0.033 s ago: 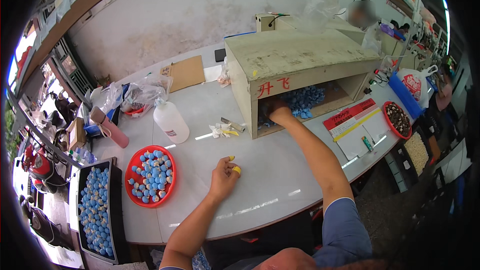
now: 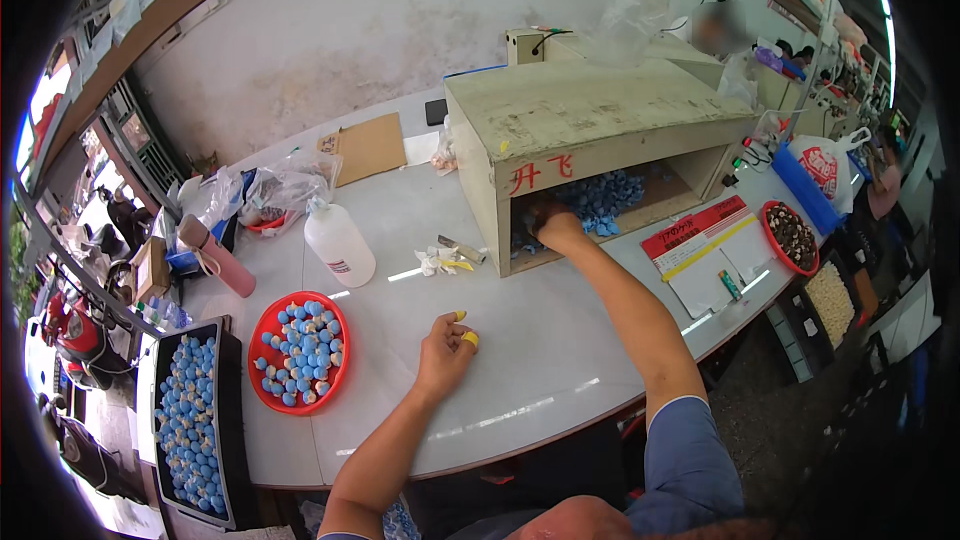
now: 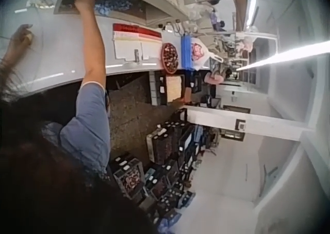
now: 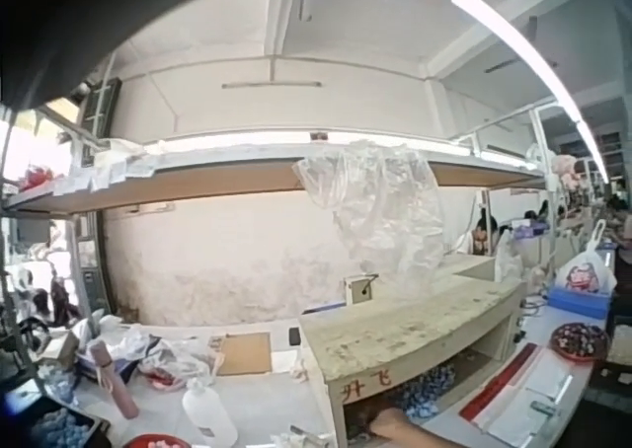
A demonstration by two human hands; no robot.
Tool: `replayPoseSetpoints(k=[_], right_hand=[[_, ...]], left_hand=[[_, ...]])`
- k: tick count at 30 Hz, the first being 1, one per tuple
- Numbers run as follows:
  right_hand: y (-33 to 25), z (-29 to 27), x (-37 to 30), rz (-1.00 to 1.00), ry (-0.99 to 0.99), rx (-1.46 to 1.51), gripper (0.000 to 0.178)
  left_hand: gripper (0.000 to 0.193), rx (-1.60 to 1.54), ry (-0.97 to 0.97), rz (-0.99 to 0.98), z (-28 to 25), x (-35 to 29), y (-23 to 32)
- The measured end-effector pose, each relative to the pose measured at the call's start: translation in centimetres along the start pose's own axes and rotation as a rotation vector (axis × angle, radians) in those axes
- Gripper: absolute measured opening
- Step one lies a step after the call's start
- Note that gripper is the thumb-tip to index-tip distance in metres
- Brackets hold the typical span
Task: The person assembles small plastic toy parts by hand, joining yellow caps and blue bases to form plastic spheres.
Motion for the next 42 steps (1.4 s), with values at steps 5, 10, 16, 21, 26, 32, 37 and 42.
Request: replayPoseSetpoints(k=[5,10,16,21,26,32,37,42], right_hand=[[1.8,-1.9,-6.8,0.205,0.062,0.254,0.035],[-6.6,-2.8,-15.6,-0.202,0.274,0.120,0.030],[-12.5,-1.9,-21.9,-0.295,0.233,0.049,0.033],[-12.1,-2.7,-24.0,-0.298,0.306,0.114,0.041],[0.0,-11.6,-30.1,-0.052,0.872,0.018,0.053],[18.6,-18.0,-39.1,0.721,1.200,-0.154,0.071],[21.9,-15.1,-35.5,0.663,0.919,-0.102,0.034],[10.4,-10.5,-28.3,0.183,0.744,0.760,0.026]], left_hand=[[0.042,-0.008,-0.008,0.027,-0.2,0.0,0.2],[0.044,-0.143,0.042,-0.044,0.3,-0.5,1.2],[0.041,0.013,-0.119,0.060,5.9,-1.5,3.3],[0.029,-0.202,-0.127,-0.116,4.1,-1.5,1.6],[0.028,-0.266,-0.202,-0.340,-0.1,-2.4,0.6],[0.028,-0.361,-0.276,-0.442,0.9,-3.4,-0.4],[0.035,-0.416,-0.304,-0.508,0.9,-4.1,-0.3],[0.045,-0.379,-0.386,-0.480,1.9,-4.0,-0.2]])
Point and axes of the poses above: each hand's wrist, its own x-axis towards the middle knuckle, its own z-axis out of the palm, y = z × x, the point moved 10 cm from there along x, towards the middle knuckle, and after that the axes turned 1 degree about y, right-handed, at the moved point
